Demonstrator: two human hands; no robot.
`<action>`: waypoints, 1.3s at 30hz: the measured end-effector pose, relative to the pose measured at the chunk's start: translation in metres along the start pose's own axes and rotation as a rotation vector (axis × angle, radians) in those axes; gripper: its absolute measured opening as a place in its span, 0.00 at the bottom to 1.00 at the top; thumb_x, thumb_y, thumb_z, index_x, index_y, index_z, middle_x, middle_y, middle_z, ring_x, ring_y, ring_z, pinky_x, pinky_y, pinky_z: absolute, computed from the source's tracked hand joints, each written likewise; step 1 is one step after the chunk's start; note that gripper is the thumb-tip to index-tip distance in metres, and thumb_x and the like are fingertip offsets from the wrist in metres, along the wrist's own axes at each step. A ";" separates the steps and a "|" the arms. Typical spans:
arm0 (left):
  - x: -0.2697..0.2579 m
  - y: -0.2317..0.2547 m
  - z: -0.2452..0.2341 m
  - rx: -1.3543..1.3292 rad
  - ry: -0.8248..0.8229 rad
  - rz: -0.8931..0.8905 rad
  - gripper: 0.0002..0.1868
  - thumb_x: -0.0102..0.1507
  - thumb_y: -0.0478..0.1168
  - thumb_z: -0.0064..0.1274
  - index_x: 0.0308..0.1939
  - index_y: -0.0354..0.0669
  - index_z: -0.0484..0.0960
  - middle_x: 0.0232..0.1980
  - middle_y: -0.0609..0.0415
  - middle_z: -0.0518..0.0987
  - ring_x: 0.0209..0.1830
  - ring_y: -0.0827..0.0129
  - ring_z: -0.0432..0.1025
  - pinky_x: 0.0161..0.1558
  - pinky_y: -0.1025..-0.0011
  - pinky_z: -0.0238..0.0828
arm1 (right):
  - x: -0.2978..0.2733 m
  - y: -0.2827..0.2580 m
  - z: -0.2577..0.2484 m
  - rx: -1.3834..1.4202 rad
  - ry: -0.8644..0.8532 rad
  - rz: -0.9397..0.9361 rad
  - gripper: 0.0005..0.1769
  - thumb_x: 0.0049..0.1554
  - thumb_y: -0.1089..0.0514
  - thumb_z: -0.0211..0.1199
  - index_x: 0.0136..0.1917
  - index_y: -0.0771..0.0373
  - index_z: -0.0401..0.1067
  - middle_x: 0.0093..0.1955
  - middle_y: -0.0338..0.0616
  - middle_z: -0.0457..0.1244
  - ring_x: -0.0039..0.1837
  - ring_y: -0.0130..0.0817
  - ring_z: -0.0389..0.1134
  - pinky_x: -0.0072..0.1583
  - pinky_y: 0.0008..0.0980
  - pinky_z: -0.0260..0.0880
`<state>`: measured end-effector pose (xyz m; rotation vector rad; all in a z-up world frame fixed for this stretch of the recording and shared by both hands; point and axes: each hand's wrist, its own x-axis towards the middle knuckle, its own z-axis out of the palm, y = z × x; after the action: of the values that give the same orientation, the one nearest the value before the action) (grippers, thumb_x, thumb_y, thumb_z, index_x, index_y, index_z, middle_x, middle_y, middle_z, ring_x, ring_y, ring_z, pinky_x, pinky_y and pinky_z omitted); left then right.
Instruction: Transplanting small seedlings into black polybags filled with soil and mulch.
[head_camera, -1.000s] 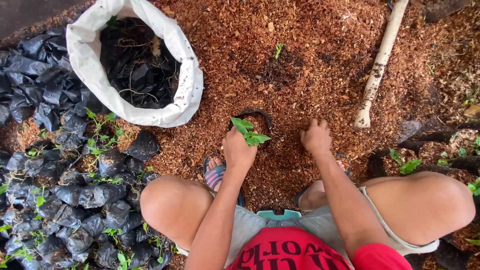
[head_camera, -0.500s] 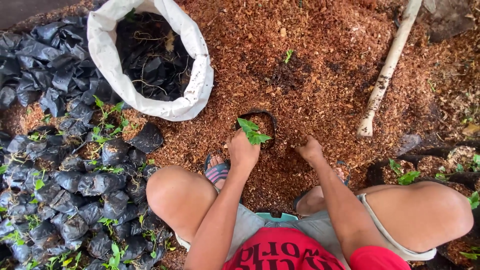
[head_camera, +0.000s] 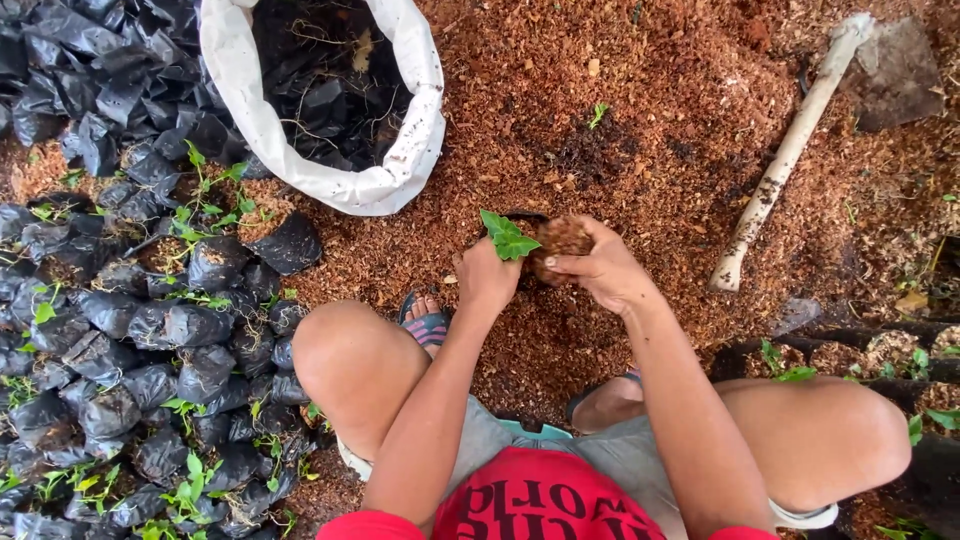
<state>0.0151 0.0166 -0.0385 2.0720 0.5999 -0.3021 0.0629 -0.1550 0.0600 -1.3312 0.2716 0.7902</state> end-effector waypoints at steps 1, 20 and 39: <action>0.001 0.002 -0.001 0.011 -0.005 -0.004 0.18 0.63 0.49 0.50 0.42 0.36 0.82 0.39 0.38 0.84 0.49 0.34 0.78 0.68 0.37 0.54 | -0.010 -0.008 0.014 -0.180 -0.017 -0.097 0.39 0.49 0.77 0.66 0.73 0.67 0.61 0.69 0.68 0.58 0.70 0.63 0.60 0.67 0.63 0.64; 0.000 -0.011 0.019 0.055 -0.034 0.052 0.19 0.66 0.44 0.47 0.56 0.36 0.78 0.48 0.39 0.82 0.56 0.41 0.77 0.74 0.33 0.37 | 0.012 0.039 0.018 -1.503 0.192 -0.423 0.28 0.56 0.69 0.55 0.70 0.57 0.68 0.65 0.49 0.67 0.60 0.53 0.71 0.56 0.56 0.75; -0.005 0.006 0.014 0.063 0.018 0.103 0.16 0.65 0.44 0.49 0.54 0.39 0.78 0.49 0.43 0.81 0.52 0.44 0.79 0.76 0.35 0.35 | 0.031 0.126 0.007 -1.653 0.205 -0.376 0.15 0.56 0.48 0.57 0.47 0.59 0.78 0.44 0.49 0.71 0.42 0.51 0.75 0.46 0.52 0.75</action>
<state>0.0148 0.0011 -0.0395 2.1599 0.4985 -0.2457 0.0015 -0.1334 -0.0529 -2.8857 -0.6431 0.4542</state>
